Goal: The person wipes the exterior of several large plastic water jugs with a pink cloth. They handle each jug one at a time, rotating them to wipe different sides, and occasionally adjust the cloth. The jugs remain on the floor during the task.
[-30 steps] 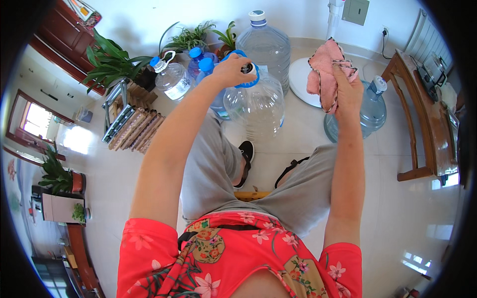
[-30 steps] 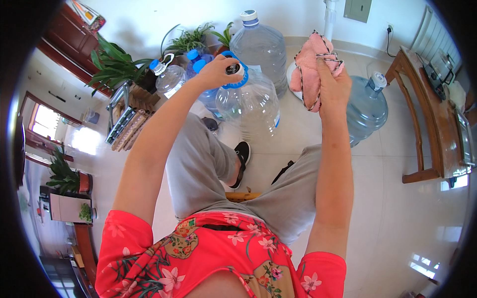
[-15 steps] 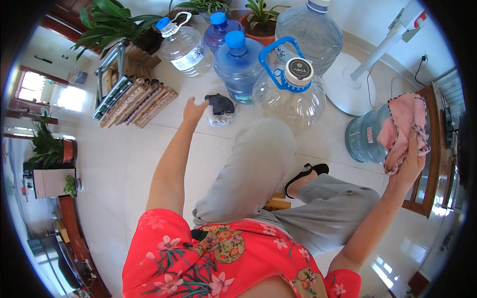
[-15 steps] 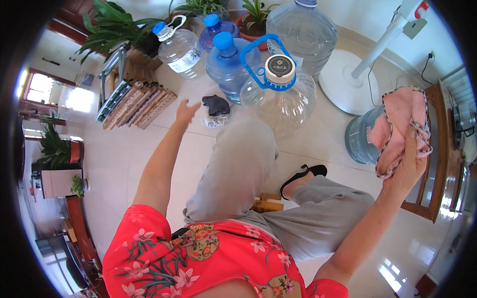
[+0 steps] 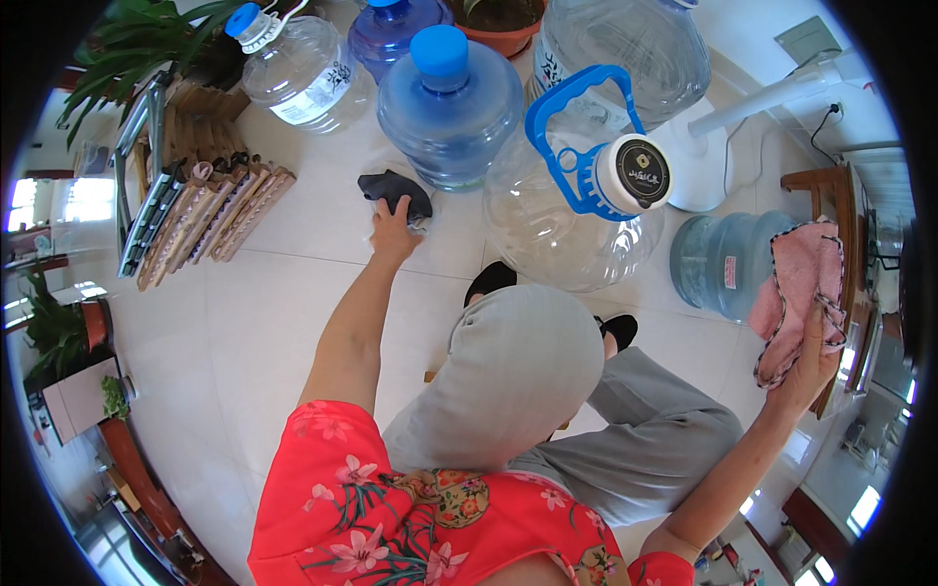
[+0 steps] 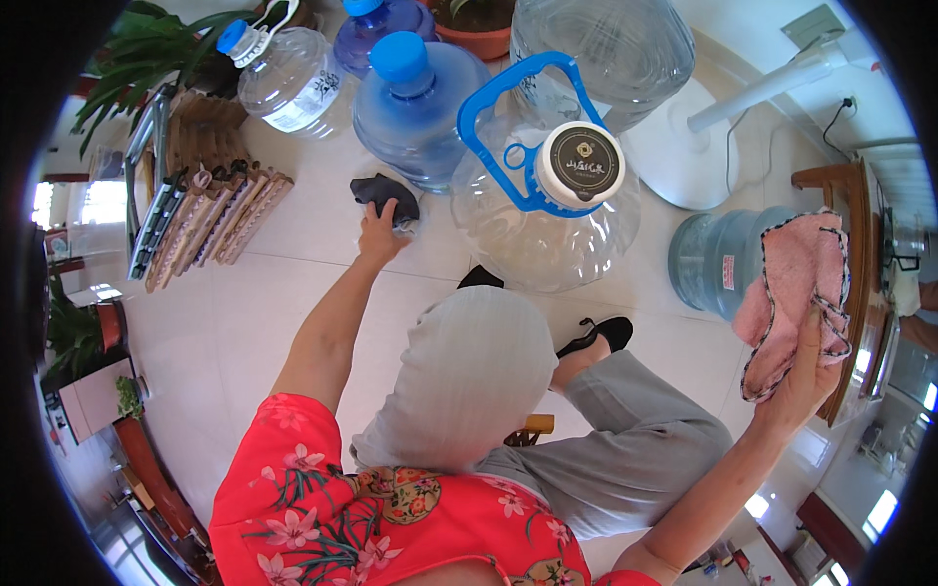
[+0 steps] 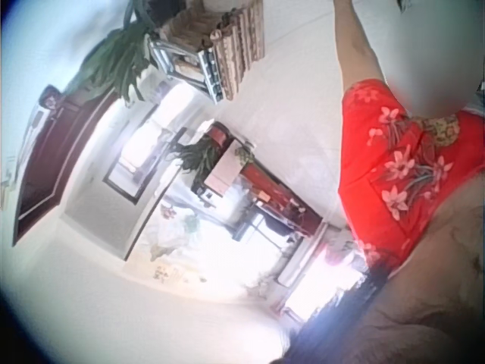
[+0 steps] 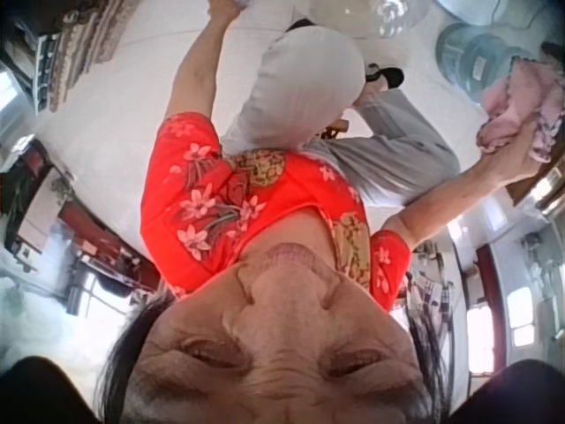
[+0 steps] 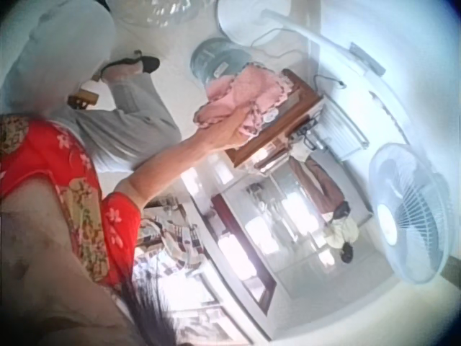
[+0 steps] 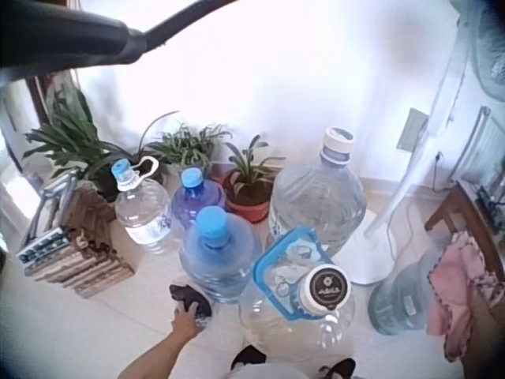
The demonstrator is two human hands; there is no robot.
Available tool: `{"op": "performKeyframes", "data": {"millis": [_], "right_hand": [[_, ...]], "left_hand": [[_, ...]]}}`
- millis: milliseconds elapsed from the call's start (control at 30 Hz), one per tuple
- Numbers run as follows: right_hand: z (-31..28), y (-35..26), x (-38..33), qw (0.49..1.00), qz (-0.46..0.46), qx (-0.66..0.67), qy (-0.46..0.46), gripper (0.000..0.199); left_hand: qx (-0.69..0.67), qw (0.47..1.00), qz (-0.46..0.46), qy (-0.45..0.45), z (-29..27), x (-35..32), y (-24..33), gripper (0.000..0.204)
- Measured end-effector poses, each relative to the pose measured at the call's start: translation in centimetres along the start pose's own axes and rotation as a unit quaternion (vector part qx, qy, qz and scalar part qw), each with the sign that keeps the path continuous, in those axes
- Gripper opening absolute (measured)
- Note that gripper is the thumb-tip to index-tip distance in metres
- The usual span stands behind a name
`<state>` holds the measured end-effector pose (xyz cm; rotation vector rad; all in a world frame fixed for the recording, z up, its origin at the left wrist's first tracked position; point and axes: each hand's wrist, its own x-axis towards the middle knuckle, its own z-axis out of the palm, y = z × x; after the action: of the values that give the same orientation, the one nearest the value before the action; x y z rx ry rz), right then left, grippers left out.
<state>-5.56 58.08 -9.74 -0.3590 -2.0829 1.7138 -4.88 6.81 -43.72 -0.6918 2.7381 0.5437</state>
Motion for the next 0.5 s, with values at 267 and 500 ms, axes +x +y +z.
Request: {"op": "performKeyframes", "data": {"millis": [267, 500], "right_hand": [[1.4, 0.0, -0.8, 0.996, -0.051, -0.071, -0.031, 0.028], [3.4, -0.5, -1.4, 0.964, -0.166, -0.181, -0.107, 0.028]], "left_hand": [[0.065, 0.996, -0.001, 0.068, 0.7, -4.3, -7.1, 0.046], [-0.003, 0.946, -0.28, 0.163, -0.1, -3.7, -19.8, 0.073]]}}
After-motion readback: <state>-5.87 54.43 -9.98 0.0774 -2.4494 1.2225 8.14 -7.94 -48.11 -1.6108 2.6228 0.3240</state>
